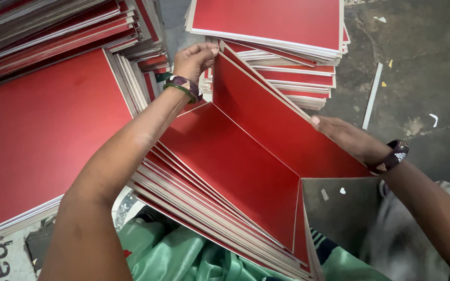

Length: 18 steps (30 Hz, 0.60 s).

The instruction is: The person sits on the floor and repeatedly picks up red rectangular boards with white edges, aligns them, and places them into a growing stack. The person handles the boards one at a time, adjusting their orientation before stacking.

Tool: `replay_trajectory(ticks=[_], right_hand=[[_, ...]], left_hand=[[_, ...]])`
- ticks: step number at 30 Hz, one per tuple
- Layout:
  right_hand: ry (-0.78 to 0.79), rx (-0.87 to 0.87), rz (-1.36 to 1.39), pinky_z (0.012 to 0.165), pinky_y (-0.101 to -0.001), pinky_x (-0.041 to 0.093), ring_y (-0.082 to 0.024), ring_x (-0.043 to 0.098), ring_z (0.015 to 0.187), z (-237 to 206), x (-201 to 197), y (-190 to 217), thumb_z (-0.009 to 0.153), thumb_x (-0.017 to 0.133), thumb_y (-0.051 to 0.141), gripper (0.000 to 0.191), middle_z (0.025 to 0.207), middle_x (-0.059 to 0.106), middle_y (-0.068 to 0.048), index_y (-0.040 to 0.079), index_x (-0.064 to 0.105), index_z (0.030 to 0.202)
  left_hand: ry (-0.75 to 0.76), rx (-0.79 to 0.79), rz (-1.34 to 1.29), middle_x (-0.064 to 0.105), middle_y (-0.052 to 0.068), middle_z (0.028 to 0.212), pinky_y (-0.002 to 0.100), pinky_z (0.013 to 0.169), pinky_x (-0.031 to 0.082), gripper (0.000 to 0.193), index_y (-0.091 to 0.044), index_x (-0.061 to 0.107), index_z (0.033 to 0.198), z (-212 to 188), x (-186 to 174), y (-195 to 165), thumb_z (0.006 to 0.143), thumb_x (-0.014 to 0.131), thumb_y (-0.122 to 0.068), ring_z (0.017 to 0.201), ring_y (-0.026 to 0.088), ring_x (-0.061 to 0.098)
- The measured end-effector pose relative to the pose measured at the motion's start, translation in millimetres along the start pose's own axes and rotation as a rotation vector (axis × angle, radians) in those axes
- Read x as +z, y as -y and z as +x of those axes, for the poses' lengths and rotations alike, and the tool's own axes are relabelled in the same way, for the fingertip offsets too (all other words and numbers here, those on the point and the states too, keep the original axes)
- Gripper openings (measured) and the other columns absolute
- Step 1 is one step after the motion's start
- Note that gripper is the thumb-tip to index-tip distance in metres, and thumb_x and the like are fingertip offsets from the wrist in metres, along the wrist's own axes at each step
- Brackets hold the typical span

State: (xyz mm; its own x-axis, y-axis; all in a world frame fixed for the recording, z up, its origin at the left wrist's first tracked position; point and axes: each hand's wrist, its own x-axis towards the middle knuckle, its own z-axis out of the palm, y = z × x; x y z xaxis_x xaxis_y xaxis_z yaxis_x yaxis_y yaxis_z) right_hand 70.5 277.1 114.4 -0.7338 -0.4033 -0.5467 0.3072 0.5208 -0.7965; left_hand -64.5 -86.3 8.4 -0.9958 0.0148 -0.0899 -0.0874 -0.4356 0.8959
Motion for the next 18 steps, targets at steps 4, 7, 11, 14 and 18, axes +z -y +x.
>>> replay_trajectory(ticks=[4,7,11,14,18], right_hand=[[0.022,-0.062,-0.020,0.104,-0.0348,0.048,-0.018,0.062,0.123,0,0,-2,0.102,0.036,0.049,0.064,0.137,0.067,-0.010,0.004,0.054,0.144],[0.012,-0.081,-0.061,0.106,-0.0341,0.046,-0.018,0.060,0.126,0,1,-1,0.102,0.035,0.048,0.064,0.139,0.066,-0.010,0.004,0.053,0.144],[0.007,-0.115,-0.094,0.105,-0.0345,0.046,-0.019,0.061,0.125,-3,2,1,0.103,0.036,0.048,0.063,0.138,0.067,-0.011,0.003,0.055,0.142],[0.030,-0.185,-0.072,0.104,-0.0348,0.047,-0.020,0.063,0.121,-4,-2,2,0.103,0.038,0.049,0.064,0.134,0.069,-0.012,0.001,0.058,0.140],[-0.160,0.048,-0.178,0.098,-0.0365,0.049,-0.023,0.065,0.111,5,-18,-1,0.101,0.042,0.053,0.065,0.125,0.073,-0.014,0.000,0.065,0.132]], left_hand=[[0.005,-0.012,-0.050,0.072,0.002,0.085,0.019,0.065,0.050,0.015,0.004,0.073,0.103,0,1,2,0.088,0.071,0.002,0.067,0.006,0.058],[0.060,0.034,-0.096,0.069,0.002,0.082,0.020,0.062,0.045,0.017,0.004,0.073,0.100,3,2,2,0.084,0.068,0.003,0.066,0.007,0.055],[-0.142,0.025,0.077,0.068,0.001,0.081,0.025,0.067,0.051,0.009,-0.004,0.064,0.091,10,6,6,0.085,0.069,-0.008,0.070,0.008,0.061],[-0.190,0.054,0.184,0.066,0.002,0.079,0.028,0.071,0.052,0.013,-0.005,0.065,0.085,8,6,12,0.088,0.070,-0.017,0.070,0.009,0.060],[0.006,0.153,0.436,0.071,0.008,0.082,0.033,0.077,0.049,0.027,-0.001,0.072,0.083,-7,-15,12,0.097,0.062,-0.023,0.076,0.014,0.062]])
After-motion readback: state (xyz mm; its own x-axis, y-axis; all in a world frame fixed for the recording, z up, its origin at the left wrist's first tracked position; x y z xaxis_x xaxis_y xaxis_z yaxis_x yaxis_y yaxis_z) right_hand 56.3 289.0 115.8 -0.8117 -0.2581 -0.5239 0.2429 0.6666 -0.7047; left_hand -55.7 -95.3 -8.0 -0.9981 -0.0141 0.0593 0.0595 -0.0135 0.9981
